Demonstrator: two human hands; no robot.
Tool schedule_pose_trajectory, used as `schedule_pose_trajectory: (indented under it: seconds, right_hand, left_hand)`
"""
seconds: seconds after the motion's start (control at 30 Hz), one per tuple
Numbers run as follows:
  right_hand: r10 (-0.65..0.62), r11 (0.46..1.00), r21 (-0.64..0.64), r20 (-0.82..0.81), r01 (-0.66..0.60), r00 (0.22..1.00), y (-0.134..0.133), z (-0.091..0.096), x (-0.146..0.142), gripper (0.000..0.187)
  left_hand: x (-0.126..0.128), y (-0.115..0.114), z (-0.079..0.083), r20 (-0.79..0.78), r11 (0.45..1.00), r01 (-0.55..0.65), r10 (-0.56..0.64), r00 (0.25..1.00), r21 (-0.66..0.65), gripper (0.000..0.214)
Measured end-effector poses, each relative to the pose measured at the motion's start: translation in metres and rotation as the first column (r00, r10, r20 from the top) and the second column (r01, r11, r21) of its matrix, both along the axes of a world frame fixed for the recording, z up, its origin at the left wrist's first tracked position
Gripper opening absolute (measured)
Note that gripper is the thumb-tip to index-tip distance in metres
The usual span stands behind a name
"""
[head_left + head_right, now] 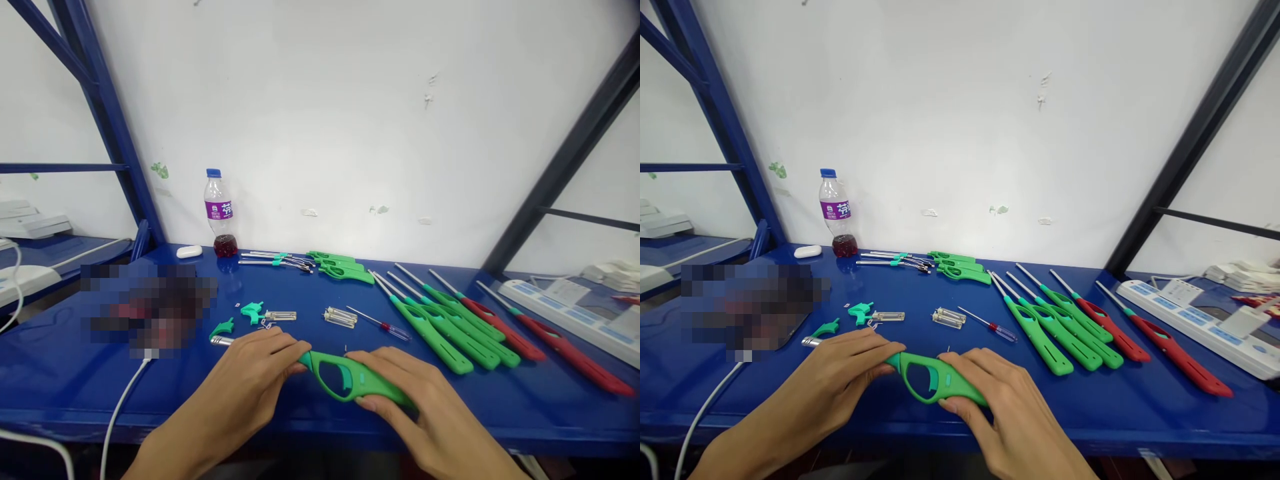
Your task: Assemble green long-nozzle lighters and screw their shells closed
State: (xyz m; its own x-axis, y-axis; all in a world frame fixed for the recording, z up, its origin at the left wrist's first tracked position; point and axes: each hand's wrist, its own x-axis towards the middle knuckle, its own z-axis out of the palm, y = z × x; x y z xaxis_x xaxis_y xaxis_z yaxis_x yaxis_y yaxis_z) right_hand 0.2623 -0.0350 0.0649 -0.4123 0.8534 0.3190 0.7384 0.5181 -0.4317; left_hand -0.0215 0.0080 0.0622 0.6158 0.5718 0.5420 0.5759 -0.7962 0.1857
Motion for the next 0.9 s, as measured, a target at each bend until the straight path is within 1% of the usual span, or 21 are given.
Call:
schedule_pose_trajectory:
  seconds: [0.07, 0.2, 0.27, 0.33, 0.47, 0.63, 0.7, 0.77, 0.83, 0.9]
  right_hand:
    - [-0.005, 1.000, 0.008, 0.002, 0.005, 1.000, -0.002, 0.000, -0.002, 0.040]
    - [-0.105, 0.994, 0.005, -0.025, 0.105, 0.994, -0.009, -0.009, 0.001, 0.043]
    - [-0.136, 0.990, -0.026, -0.040, 0.135, 0.990, -0.012, -0.013, 0.003, 0.044]
    - [-0.136, 0.989, -0.071, -0.037, 0.133, 0.990, -0.013, -0.013, 0.005, 0.044]
    - [-0.129, 0.984, -0.128, -0.010, 0.126, 0.992, -0.012, -0.005, 0.007, 0.044]
    - [-0.103, 0.979, -0.172, 0.039, 0.108, 0.994, -0.011, 0.004, 0.010, 0.043]
    - [-0.080, 0.982, -0.170, 0.036, 0.086, 0.996, -0.010, 0.006, 0.007, 0.042]
    - [-0.045, 0.986, -0.158, 0.026, 0.048, 0.999, -0.011, 0.009, 0.002, 0.041]
    - [-0.012, 0.989, -0.144, 0.002, 0.013, 1.000, -0.011, 0.011, -0.005, 0.041]
    - [0.008, 0.988, -0.152, -0.040, -0.014, 0.999, -0.009, 0.012, -0.010, 0.041]
  left_hand:
    - [0.001, 0.000, -0.001, 0.012, 0.999, 0.004, -0.004, 1.000, 0.050, 0.029]
    - [0.005, -0.001, -0.003, 0.083, 0.983, 0.002, -0.018, 0.996, 0.186, 0.030]
    - [0.009, -0.003, -0.003, 0.101, 0.974, 0.008, -0.032, 0.994, 0.227, 0.030]
    - [0.012, -0.004, -0.003, 0.102, 0.969, 0.030, -0.056, 0.993, 0.245, 0.030]
    - [0.014, -0.006, -0.005, 0.119, 0.969, 0.040, -0.071, 0.990, 0.245, 0.030]
    - [0.019, -0.012, -0.013, 0.045, 0.975, -0.023, 0.013, 0.999, 0.221, 0.038]
    - [0.023, -0.016, -0.016, 0.011, 0.974, -0.030, 0.028, 1.000, 0.224, 0.048]
    - [0.025, -0.019, -0.019, -0.035, 0.977, -0.015, 0.023, 0.999, 0.212, 0.067]
    - [0.026, -0.021, -0.021, -0.086, 0.988, 0.000, 0.013, 0.996, 0.154, 0.083]
    - [0.024, -0.019, -0.020, -0.113, 0.999, -0.008, 0.014, 0.993, 0.051, 0.087]
